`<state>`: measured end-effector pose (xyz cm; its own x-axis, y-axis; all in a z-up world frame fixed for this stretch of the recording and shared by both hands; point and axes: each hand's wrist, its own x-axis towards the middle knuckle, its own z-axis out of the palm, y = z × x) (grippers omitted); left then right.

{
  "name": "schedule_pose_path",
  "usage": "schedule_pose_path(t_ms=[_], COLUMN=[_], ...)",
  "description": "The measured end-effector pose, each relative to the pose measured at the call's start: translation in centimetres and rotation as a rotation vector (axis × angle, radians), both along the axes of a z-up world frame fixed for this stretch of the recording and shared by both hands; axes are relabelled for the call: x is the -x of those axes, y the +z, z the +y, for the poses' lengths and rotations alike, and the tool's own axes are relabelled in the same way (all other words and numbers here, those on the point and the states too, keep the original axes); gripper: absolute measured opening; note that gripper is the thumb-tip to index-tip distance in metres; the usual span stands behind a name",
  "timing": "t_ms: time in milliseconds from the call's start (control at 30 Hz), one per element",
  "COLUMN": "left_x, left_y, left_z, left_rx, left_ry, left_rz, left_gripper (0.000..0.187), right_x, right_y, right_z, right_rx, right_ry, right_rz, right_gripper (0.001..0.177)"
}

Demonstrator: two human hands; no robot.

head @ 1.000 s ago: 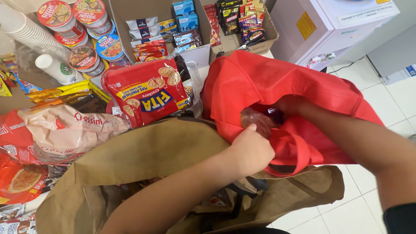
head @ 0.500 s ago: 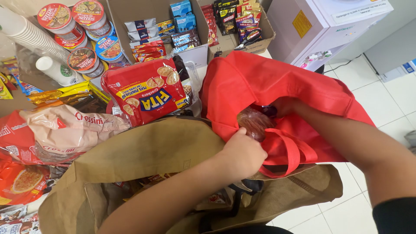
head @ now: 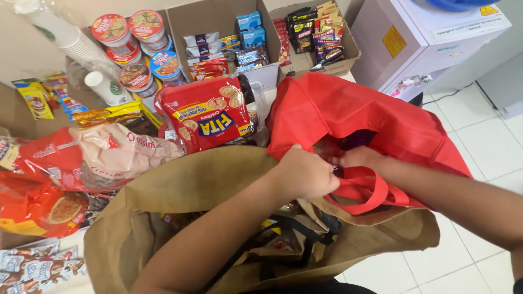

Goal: The person unpacks various packaged food items from a red tote bag and a brown paper bag onto a table. They then use a blue marker to write prices on the packaging of items including cookies, crackers, chocolate, and chips before placing them into a cardboard box.

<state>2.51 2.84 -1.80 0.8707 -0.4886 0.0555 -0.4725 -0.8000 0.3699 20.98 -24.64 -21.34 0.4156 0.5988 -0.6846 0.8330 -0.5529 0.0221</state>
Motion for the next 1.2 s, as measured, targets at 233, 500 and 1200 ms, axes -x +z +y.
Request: schedule_pose_path(t_ms=[233, 500, 1200], left_x=[-2.2, -4.2, 0.2], left_y=[1.1, 7.1, 11.4], left_z=[2.6, 7.2, 40.1], left_rx=[0.069, 0.237, 0.139], left_ry=[0.149, 0.252, 0.863], left_rz=[0.024, -0.153, -1.023], left_gripper=[0.041, 0.14, 0.067], right_x=[-0.4, 1.1, -1.7], right_y=[7.9, 32.5, 17.7], right_z=[-0.3, 2.5, 10.7], right_rx=[-0.599, -0.755, -0.148], right_ry=[-0.351, -0.187, -0.333], right_rz=[0.127, -0.23, -0.147], right_gripper=[0.027, 0.015, 0.043])
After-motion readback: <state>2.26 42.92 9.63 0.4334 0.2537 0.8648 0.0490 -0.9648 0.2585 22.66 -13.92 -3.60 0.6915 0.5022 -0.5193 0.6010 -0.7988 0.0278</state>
